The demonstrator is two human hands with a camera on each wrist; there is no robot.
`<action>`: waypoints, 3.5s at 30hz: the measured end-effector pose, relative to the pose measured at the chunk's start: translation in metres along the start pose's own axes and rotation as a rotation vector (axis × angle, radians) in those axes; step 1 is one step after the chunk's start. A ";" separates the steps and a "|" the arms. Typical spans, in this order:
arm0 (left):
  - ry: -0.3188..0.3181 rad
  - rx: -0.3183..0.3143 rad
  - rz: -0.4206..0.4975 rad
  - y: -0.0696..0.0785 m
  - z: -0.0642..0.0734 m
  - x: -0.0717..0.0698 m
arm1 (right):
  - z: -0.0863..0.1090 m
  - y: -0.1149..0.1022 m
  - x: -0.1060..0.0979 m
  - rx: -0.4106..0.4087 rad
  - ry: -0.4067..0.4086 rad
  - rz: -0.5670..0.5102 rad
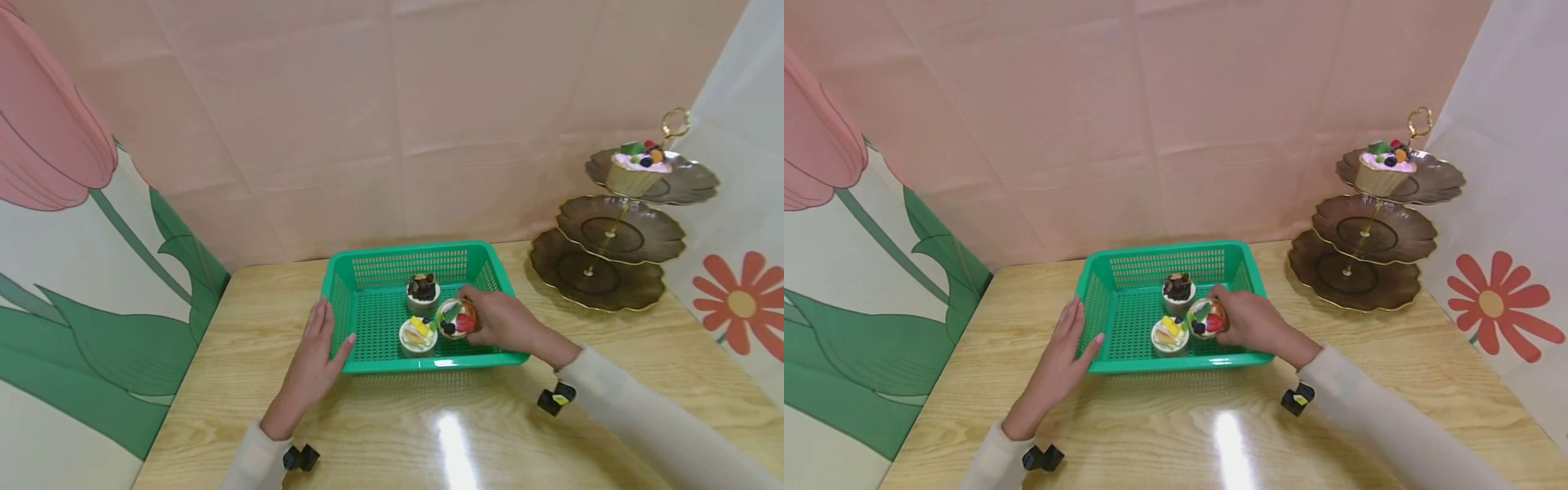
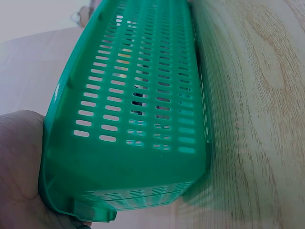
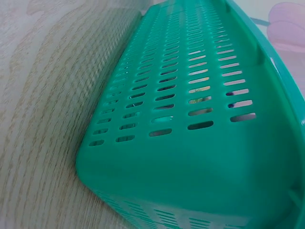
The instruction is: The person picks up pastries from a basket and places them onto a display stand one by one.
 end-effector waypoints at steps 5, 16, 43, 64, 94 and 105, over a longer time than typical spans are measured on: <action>0.002 -0.005 -0.003 -0.002 0.000 0.001 | 0.001 0.003 -0.008 0.001 0.074 -0.130; -0.002 -0.004 0.011 -0.002 0.000 0.002 | 0.001 0.010 -0.026 -0.009 0.179 -0.270; 0.008 -0.002 0.010 -0.001 0.000 0.000 | 0.030 0.033 -0.074 0.095 0.252 -0.484; 0.011 -0.003 0.016 -0.002 0.002 0.001 | 0.095 0.061 -0.138 0.257 0.443 -0.405; 0.017 0.003 0.021 -0.003 0.003 0.001 | 0.164 0.120 -0.222 0.457 0.598 -0.468; 0.011 -0.011 0.012 -0.004 0.001 0.002 | 0.162 0.162 -0.254 0.481 0.712 -0.514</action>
Point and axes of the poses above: each hand's wrist, its own z-axis away from the middle knuckle, its own x-axis out of the palm, y = z × x, the point moved 8 cm from there along -z, towards the middle knuckle, and after that the axes turned 5 degrees about z, right-handed, at the moved point
